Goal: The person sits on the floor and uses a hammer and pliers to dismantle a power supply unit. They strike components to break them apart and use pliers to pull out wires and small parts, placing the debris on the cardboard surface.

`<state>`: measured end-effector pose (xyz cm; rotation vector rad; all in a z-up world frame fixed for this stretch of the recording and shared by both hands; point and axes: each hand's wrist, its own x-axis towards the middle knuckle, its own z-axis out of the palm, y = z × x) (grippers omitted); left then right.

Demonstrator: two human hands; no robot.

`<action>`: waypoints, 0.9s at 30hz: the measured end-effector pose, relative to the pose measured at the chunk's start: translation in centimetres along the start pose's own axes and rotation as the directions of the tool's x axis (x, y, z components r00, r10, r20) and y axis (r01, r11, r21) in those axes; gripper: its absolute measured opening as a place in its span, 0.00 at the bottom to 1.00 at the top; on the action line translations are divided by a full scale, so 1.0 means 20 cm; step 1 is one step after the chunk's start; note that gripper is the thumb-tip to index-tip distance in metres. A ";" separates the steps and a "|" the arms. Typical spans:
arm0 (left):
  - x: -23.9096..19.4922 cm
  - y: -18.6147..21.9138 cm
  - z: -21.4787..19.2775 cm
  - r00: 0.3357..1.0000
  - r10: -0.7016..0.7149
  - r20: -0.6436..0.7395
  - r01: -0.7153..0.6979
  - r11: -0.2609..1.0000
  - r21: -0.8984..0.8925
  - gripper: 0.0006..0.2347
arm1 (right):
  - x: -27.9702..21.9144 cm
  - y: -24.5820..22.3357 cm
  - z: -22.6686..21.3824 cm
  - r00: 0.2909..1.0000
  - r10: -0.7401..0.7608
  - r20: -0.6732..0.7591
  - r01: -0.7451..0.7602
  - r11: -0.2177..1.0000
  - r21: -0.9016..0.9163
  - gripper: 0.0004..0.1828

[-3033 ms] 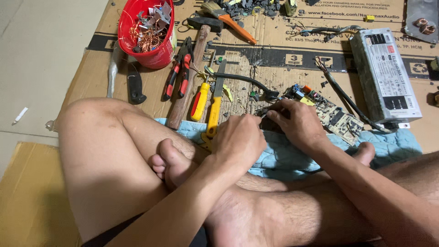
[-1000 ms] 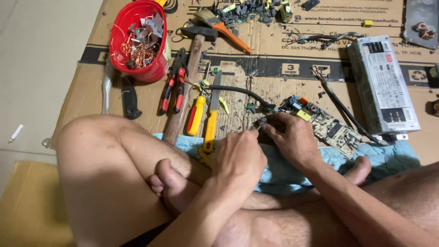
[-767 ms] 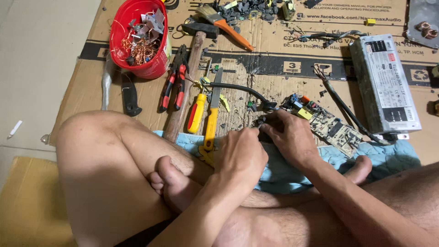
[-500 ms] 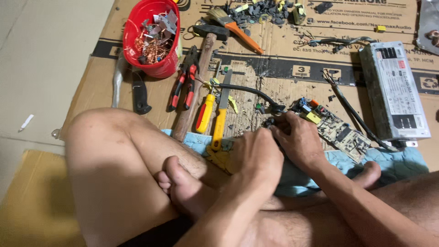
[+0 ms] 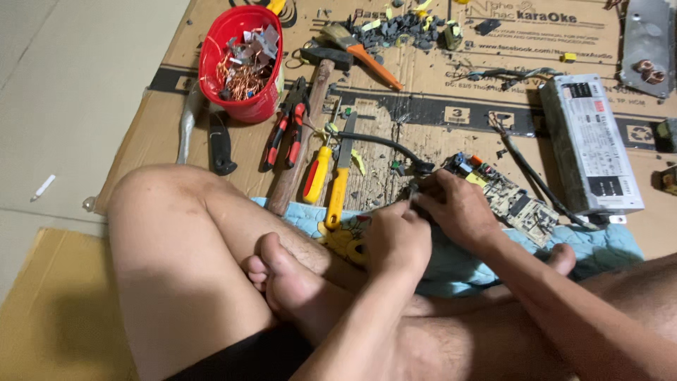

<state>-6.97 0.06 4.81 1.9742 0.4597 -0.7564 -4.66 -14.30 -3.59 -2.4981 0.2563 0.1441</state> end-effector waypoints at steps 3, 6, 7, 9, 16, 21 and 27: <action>-0.12 0.03 -0.11 0.982 0.183 0.046 -0.188 0.949 0.254 0.19 | -0.01 -0.03 -0.02 0.998 0.029 0.047 -0.029 0.999 -0.016 0.19; 0.02 -0.09 0.04 0.882 0.454 0.122 -0.419 0.641 0.643 0.20 | 0.01 0.02 0.00 0.996 0.066 0.058 -0.064 0.997 -0.037 0.19; 0.05 -0.09 0.05 0.881 0.457 0.126 -0.423 0.637 0.645 0.20 | 0.02 0.02 0.00 0.996 0.069 0.053 -0.067 0.997 -0.034 0.19; 0.10 -0.11 0.07 0.823 0.552 0.131 -0.474 0.542 0.693 0.18 | 0.02 0.02 0.01 0.996 0.068 0.052 -0.066 0.997 -0.045 0.19; 0.13 0.06 -0.21 0.958 0.211 0.193 -0.267 0.903 0.338 0.17 | -0.01 -0.01 0.00 0.999 0.037 -0.019 -0.036 0.997 0.068 0.16; 0.13 0.05 -0.18 0.923 0.271 0.274 -0.385 0.706 0.595 0.16 | 0.01 -0.01 -0.01 0.997 0.080 0.004 -0.080 0.996 0.033 0.14; 0.06 0.12 -0.18 0.903 0.351 0.248 -0.425 0.643 0.637 0.12 | 0.03 0.01 0.01 0.989 0.143 -0.031 -0.140 0.988 0.061 0.15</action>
